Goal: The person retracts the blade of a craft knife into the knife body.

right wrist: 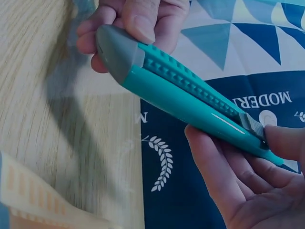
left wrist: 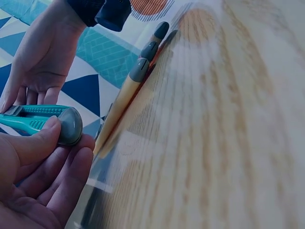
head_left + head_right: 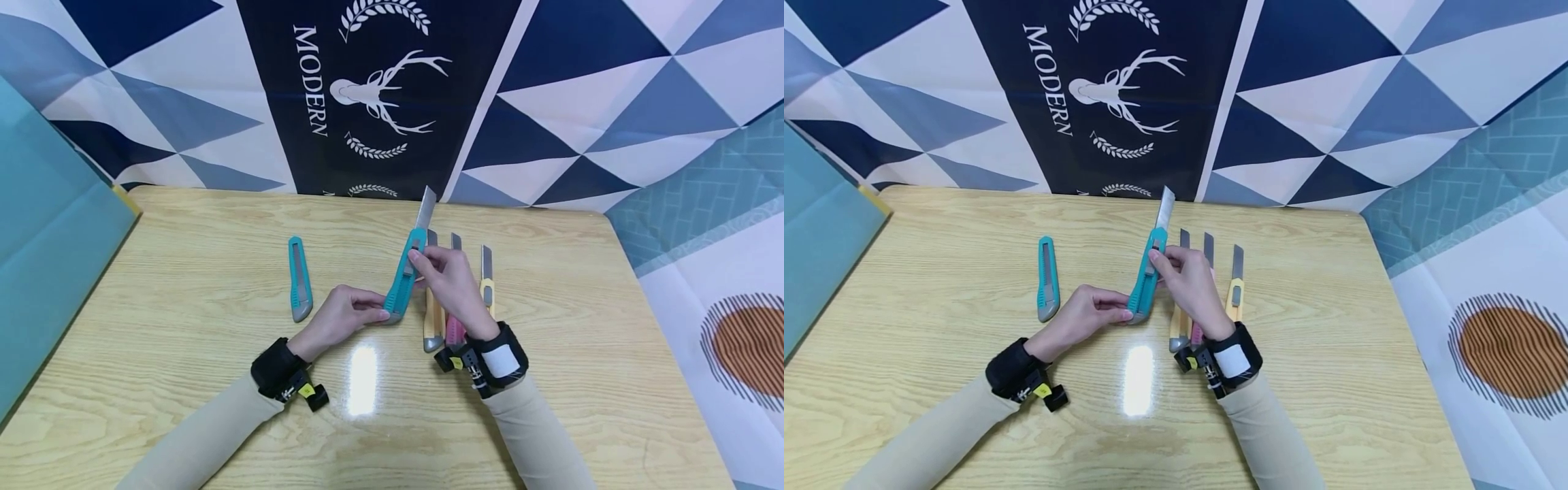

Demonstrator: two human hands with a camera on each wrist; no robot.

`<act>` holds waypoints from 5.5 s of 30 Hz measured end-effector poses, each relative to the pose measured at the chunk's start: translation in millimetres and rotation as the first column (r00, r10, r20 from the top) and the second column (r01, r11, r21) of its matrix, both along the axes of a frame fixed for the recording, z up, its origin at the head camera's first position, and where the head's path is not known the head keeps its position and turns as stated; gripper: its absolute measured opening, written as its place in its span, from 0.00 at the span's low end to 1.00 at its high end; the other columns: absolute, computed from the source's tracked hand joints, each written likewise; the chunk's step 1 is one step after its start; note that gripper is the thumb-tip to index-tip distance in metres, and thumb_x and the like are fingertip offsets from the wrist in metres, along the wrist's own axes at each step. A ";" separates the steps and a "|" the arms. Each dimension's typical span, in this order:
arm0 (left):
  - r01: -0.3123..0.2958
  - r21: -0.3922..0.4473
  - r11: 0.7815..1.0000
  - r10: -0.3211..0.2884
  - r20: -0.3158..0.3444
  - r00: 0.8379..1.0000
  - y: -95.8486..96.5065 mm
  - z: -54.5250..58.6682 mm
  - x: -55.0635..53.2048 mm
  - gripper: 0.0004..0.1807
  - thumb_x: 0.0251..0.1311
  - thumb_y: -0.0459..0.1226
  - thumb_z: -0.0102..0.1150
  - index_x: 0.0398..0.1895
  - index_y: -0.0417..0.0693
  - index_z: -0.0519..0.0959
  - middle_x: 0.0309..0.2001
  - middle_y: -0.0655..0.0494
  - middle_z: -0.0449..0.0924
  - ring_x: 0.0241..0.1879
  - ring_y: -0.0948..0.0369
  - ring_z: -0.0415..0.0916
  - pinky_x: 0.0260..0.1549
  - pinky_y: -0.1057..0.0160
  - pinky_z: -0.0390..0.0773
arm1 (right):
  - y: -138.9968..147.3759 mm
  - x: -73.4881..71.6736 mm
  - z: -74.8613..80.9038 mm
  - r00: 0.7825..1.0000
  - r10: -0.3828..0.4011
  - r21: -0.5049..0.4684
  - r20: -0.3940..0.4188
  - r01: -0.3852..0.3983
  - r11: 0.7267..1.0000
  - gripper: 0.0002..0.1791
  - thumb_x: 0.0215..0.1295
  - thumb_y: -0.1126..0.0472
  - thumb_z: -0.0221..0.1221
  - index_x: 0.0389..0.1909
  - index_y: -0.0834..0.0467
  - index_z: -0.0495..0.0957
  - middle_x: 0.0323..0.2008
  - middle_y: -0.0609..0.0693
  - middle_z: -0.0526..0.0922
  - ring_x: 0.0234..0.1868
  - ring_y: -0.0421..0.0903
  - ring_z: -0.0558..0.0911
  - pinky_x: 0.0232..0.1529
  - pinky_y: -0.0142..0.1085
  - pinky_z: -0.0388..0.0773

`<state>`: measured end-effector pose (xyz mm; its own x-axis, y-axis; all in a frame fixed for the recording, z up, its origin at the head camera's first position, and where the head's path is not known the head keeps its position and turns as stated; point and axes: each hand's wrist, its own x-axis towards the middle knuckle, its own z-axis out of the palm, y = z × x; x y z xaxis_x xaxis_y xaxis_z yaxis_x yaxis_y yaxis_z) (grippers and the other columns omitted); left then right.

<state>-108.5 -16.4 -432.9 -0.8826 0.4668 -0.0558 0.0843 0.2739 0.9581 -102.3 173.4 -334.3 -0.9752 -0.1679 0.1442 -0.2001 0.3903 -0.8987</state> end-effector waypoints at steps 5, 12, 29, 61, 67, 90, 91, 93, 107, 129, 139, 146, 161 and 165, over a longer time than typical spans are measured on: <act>-0.001 0.005 1.000 0.001 0.000 1.000 -2.5 -1.8 -0.2 0.11 0.53 0.39 0.66 0.41 0.49 0.84 0.34 0.57 0.85 0.34 0.67 0.79 0.38 0.57 0.81 | -2.8 0.3 -1.3 1.000 -0.003 0.018 -0.024 0.004 1.000 0.11 0.68 0.67 0.51 0.36 0.72 0.78 0.28 0.65 0.81 0.28 0.52 0.81 0.30 0.45 0.84; -0.008 0.002 1.000 0.008 -0.015 1.000 -3.6 -2.2 -1.7 0.11 0.51 0.42 0.68 0.38 0.51 0.84 0.32 0.58 0.85 0.33 0.67 0.79 0.37 0.57 0.81 | -4.0 0.7 -2.4 0.998 -0.005 0.026 -0.064 0.007 1.000 0.10 0.67 0.68 0.52 0.33 0.71 0.79 0.26 0.64 0.81 0.26 0.53 0.81 0.30 0.50 0.83; -0.026 -0.013 1.000 0.026 -0.041 0.999 -5.7 1.8 -2.8 0.10 0.51 0.40 0.67 0.38 0.50 0.84 0.32 0.58 0.85 0.33 0.67 0.79 0.38 0.57 0.81 | 5.2 -12.2 -33.4 0.994 0.018 0.078 -0.107 -0.010 0.997 0.05 0.63 0.63 0.59 0.34 0.61 0.81 0.27 0.52 0.84 0.27 0.40 0.80 0.22 0.31 0.73; -0.082 0.021 0.996 0.082 -0.037 0.996 -4.3 3.0 -3.3 0.10 0.50 0.40 0.68 0.38 0.51 0.85 0.37 0.57 0.84 0.36 0.68 0.79 0.40 0.57 0.81 | -7.8 0.5 -7.7 0.998 0.052 0.002 -0.023 -0.052 0.999 0.07 0.64 0.71 0.54 0.35 0.72 0.78 0.29 0.66 0.83 0.30 0.54 0.82 0.32 0.52 0.83; -0.082 0.026 0.996 0.083 -0.033 0.996 -4.9 2.0 -3.1 0.10 0.51 0.39 0.68 0.38 0.50 0.85 0.37 0.57 0.84 0.36 0.68 0.79 0.39 0.57 0.81 | -3.3 -6.4 -22.9 0.997 0.072 0.012 -0.029 -0.071 0.997 0.06 0.64 0.70 0.55 0.36 0.69 0.79 0.30 0.62 0.84 0.30 0.48 0.83 0.32 0.49 0.83; -0.097 0.113 0.989 0.096 0.010 0.995 -9.0 5.1 -3.6 0.12 0.53 0.38 0.66 0.40 0.44 0.83 0.37 0.51 0.84 0.35 0.64 0.80 0.39 0.57 0.82 | -6.9 -2.2 -14.8 0.995 0.085 -0.114 0.052 -0.079 0.990 0.10 0.64 0.69 0.55 0.42 0.72 0.76 0.34 0.66 0.82 0.33 0.53 0.82 0.34 0.51 0.82; -0.094 0.115 0.989 0.094 0.005 0.996 -9.3 5.1 -3.5 0.12 0.53 0.37 0.66 0.41 0.43 0.83 0.38 0.51 0.84 0.35 0.63 0.80 0.39 0.58 0.82 | -7.2 -2.0 -14.8 0.995 0.092 -0.120 0.047 -0.086 0.989 0.10 0.64 0.70 0.55 0.42 0.72 0.76 0.35 0.66 0.82 0.33 0.53 0.82 0.34 0.51 0.83; -0.092 0.122 0.988 0.091 0.010 0.996 -9.4 4.8 -3.5 0.13 0.53 0.38 0.66 0.41 0.43 0.83 0.38 0.50 0.84 0.35 0.63 0.80 0.39 0.59 0.82 | -7.9 -2.0 -15.4 0.995 0.093 -0.126 0.045 -0.086 0.988 0.10 0.65 0.70 0.54 0.42 0.73 0.76 0.34 0.67 0.81 0.33 0.53 0.82 0.33 0.51 0.83; -0.069 0.152 0.986 0.067 0.018 0.998 -7.6 4.5 -4.3 0.12 0.53 0.37 0.65 0.40 0.43 0.83 0.36 0.50 0.84 0.34 0.61 0.81 0.37 0.60 0.82 | -1.4 -11.0 -37.1 0.997 0.069 -0.117 0.025 -0.066 0.991 0.09 0.65 0.65 0.56 0.39 0.67 0.80 0.31 0.61 0.83 0.28 0.48 0.83 0.29 0.41 0.84; -0.020 0.183 0.983 0.012 0.048 0.999 -9.3 31.8 2.3 0.11 0.57 0.29 0.59 0.43 0.32 0.79 0.34 0.39 0.83 0.33 0.51 0.81 0.41 0.46 0.80 | 1.8 -14.2 -44.9 0.998 0.051 -0.055 -0.024 -0.052 0.997 0.08 0.63 0.63 0.59 0.40 0.63 0.80 0.31 0.55 0.84 0.29 0.42 0.82 0.32 0.45 0.84; -0.061 0.172 0.983 0.060 0.014 0.998 -11.0 42.4 6.2 0.08 0.57 0.29 0.60 0.39 0.33 0.80 0.32 0.41 0.84 0.32 0.54 0.81 0.39 0.47 0.80 | -10.4 -1.4 -16.9 0.998 0.066 -0.073 0.011 -0.065 0.995 0.09 0.65 0.69 0.54 0.39 0.72 0.78 0.31 0.67 0.82 0.30 0.52 0.83 0.33 0.51 0.82; -0.054 0.186 0.981 0.051 0.022 0.998 -10.9 40.6 4.5 0.08 0.56 0.29 0.60 0.39 0.33 0.81 0.33 0.40 0.84 0.32 0.53 0.81 0.40 0.48 0.81 | -11.0 -0.9 -15.6 0.998 0.059 -0.088 0.018 -0.057 0.994 0.09 0.65 0.69 0.54 0.39 0.71 0.78 0.31 0.67 0.82 0.31 0.52 0.82 0.33 0.54 0.82; -0.052 0.224 0.973 0.038 0.070 0.997 -11.9 37.7 1.6 0.08 0.56 0.28 0.60 0.39 0.32 0.80 0.32 0.39 0.83 0.33 0.51 0.81 0.39 0.51 0.81 | -5.1 -11.2 -41.8 1.000 0.031 -0.014 -0.006 -0.031 0.999 0.08 0.62 0.63 0.60 0.40 0.61 0.81 0.30 0.53 0.85 0.31 0.40 0.82 0.37 0.42 0.82; -0.064 0.236 0.970 0.045 0.083 0.996 -12.3 37.6 1.1 0.09 0.56 0.28 0.60 0.40 0.32 0.80 0.33 0.39 0.83 0.33 0.50 0.81 0.40 0.49 0.81 | -11.3 -4.6 -26.8 1.000 0.017 -0.010 -0.022 -0.017 1.000 0.09 0.63 0.66 0.58 0.40 0.66 0.80 0.32 0.59 0.85 0.32 0.44 0.83 0.38 0.46 0.81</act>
<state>-107.5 -28.7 -395.3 -0.9045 0.4262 -0.0174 -0.0005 0.0397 0.9992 -106.9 162.1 -361.1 -0.9688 -0.1827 0.1674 -0.2263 0.3773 -0.8980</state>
